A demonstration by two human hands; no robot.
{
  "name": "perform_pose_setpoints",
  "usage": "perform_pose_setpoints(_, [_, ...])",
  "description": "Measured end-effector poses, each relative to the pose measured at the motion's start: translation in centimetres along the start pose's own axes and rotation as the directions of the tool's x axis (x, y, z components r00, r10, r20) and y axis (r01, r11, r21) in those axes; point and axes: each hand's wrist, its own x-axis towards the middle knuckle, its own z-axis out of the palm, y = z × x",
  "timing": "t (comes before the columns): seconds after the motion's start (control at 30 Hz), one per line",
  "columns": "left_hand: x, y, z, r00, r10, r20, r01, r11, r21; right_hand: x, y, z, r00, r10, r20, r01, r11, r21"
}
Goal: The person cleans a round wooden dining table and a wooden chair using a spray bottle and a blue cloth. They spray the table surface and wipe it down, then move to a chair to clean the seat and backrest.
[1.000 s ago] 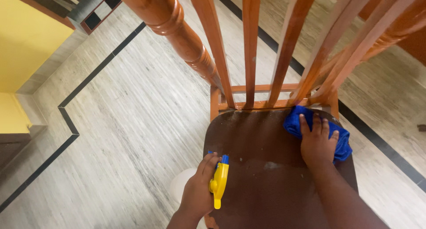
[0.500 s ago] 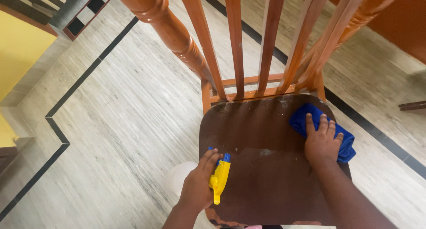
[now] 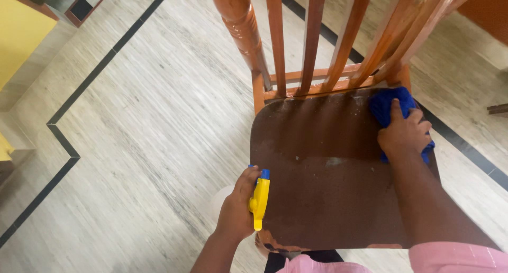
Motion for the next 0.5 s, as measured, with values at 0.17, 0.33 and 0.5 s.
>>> perform_pose_setpoints(0.17, [-1.0, -1.5, -0.2, 0.994, -0.105, 0.013, 0.106, 0.988, -0.109, -2.2, -6.1, 2.0, 0.999, -0.006, 0.038, 0.003, 0.997, 0.071])
perform_pose_setpoints(0.33, [-1.7, -2.5, -1.0, 0.994, -0.106, 0.012, 0.107, 0.991, -0.081, -6.3, -13.2, 3.4, 0.993, -0.087, 0.08, 0.077, 0.99, 0.122])
perform_pose_setpoints(0.5, [-2.4, -3.2, -2.1, 0.982, -0.187, 0.038, 0.191, 0.976, -0.11, -10.3, -18.6, 3.7, 0.973, -0.187, 0.135, 0.169, 0.976, 0.135])
